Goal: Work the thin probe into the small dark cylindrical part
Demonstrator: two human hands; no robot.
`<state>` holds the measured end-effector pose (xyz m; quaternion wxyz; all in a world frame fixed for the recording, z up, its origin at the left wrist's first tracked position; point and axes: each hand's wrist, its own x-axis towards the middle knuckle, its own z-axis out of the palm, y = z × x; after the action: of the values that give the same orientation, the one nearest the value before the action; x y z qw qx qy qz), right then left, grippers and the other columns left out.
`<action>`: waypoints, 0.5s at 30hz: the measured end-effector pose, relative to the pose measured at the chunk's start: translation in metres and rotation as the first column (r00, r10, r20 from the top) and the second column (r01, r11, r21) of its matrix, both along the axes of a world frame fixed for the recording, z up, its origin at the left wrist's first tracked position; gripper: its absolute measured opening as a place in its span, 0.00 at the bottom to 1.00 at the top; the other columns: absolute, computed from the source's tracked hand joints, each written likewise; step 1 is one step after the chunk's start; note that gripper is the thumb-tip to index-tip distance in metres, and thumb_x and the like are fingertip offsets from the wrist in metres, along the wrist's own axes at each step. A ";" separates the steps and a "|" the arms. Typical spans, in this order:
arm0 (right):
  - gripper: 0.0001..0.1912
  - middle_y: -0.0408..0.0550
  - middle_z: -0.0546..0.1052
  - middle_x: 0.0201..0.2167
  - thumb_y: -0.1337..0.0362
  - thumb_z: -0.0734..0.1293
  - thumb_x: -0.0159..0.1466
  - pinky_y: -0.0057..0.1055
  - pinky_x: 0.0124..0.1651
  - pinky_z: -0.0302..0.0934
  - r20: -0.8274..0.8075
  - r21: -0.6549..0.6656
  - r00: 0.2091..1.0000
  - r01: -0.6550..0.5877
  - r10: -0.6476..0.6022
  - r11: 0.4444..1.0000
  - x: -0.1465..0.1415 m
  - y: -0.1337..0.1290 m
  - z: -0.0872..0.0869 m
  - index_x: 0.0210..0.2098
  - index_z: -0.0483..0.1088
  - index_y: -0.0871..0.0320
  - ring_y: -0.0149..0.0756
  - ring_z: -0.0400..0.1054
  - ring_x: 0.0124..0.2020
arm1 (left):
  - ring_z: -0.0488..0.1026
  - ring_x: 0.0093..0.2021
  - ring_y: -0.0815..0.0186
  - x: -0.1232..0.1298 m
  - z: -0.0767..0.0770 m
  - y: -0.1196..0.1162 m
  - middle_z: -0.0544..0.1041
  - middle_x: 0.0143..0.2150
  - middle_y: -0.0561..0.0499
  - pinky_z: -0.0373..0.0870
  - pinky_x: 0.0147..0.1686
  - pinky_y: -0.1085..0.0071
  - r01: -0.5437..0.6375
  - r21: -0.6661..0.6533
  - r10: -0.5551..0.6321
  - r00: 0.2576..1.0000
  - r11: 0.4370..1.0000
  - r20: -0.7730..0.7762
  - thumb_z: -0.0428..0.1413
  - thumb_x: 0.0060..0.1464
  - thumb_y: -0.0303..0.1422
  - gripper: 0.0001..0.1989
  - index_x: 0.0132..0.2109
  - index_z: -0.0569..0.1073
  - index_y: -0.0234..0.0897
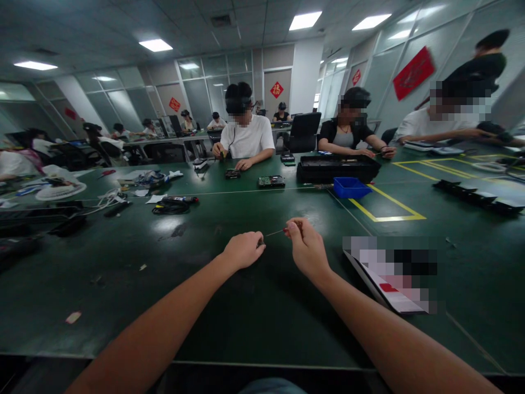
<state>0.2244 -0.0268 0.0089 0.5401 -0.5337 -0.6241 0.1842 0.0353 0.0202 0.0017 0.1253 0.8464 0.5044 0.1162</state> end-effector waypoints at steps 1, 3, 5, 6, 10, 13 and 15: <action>0.14 0.48 0.78 0.33 0.55 0.57 0.72 0.36 0.41 0.62 0.001 -0.001 1.000 -0.003 0.003 1.000 0.000 0.000 0.000 0.41 0.69 0.55 0.41 0.73 0.36 | 0.75 0.38 0.55 -0.004 0.001 0.002 0.78 0.38 0.46 0.70 0.39 0.60 -0.013 -0.019 0.014 0.997 1.000 0.071 0.55 0.58 0.37 0.08 0.41 0.75 0.40; 0.14 0.48 0.78 0.33 0.55 0.57 0.72 0.36 0.41 0.62 0.001 -0.005 1.000 -0.007 0.007 1.000 0.000 0.001 -0.001 0.41 0.69 0.55 0.41 0.73 0.36 | 0.74 0.39 0.59 -0.016 0.005 0.009 0.78 0.38 0.49 0.69 0.40 0.63 -0.038 -0.062 0.050 0.976 0.997 0.214 0.56 0.57 0.37 0.07 0.40 0.75 0.40; 0.14 0.48 0.78 0.33 0.54 0.57 0.71 0.36 0.40 0.62 -0.002 -0.016 1.000 -0.013 0.013 1.000 0.001 0.001 -0.002 0.41 0.69 0.55 0.41 0.73 0.36 | 0.73 0.36 0.63 -0.034 0.012 0.018 0.77 0.37 0.51 0.68 0.37 0.67 -0.071 -0.107 0.102 0.941 0.992 0.322 0.54 0.58 0.36 0.08 0.41 0.74 0.39; 0.14 0.48 0.78 0.33 0.54 0.57 0.71 0.36 0.40 0.62 -0.003 -0.023 1.000 -0.015 0.015 1.000 0.001 0.001 -0.002 0.41 0.69 0.55 0.41 0.73 0.36 | 0.71 0.33 0.66 -0.045 0.016 0.022 0.76 0.35 0.51 0.67 0.34 0.68 -0.096 -0.134 0.140 0.917 0.986 0.374 0.52 0.60 0.36 0.09 0.42 0.74 0.38; 0.14 0.47 0.78 0.32 0.54 0.57 0.71 0.37 0.40 0.62 0.005 -0.044 1.000 -0.029 0.029 0.999 0.001 0.001 -0.002 0.41 0.69 0.55 0.41 0.73 0.36 | 0.64 0.27 0.73 -0.101 0.037 0.029 0.71 0.32 0.54 0.61 0.27 0.74 -0.232 -0.245 0.334 0.747 0.941 0.575 0.43 0.66 0.38 0.14 0.42 0.68 0.34; 0.14 0.47 0.78 0.32 0.54 0.57 0.71 0.36 0.40 0.62 0.016 -0.060 0.999 -0.039 0.040 0.997 0.001 0.000 -0.001 0.40 0.69 0.54 0.41 0.73 0.36 | 0.63 0.28 0.75 -0.155 0.051 0.023 0.69 0.29 0.57 0.63 0.30 0.77 -0.367 -0.323 0.484 0.558 0.872 0.674 0.44 0.66 0.40 0.14 0.38 0.64 0.35; 0.14 0.47 0.78 0.32 0.54 0.57 0.71 0.36 0.40 0.63 0.025 -0.074 0.998 -0.050 0.052 0.996 0.000 0.000 -0.001 0.39 0.69 0.54 0.42 0.73 0.36 | 0.62 0.26 0.76 -0.194 0.058 0.015 0.66 0.25 0.58 0.63 0.30 0.77 -0.480 -0.357 0.571 0.435 0.801 0.696 0.42 0.66 0.36 0.13 0.35 0.62 0.35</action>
<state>0.2246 -0.0271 0.0083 0.5066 -0.5395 -0.6377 0.2136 -0.1588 0.0351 0.0601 0.3317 0.5022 0.6415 0.4755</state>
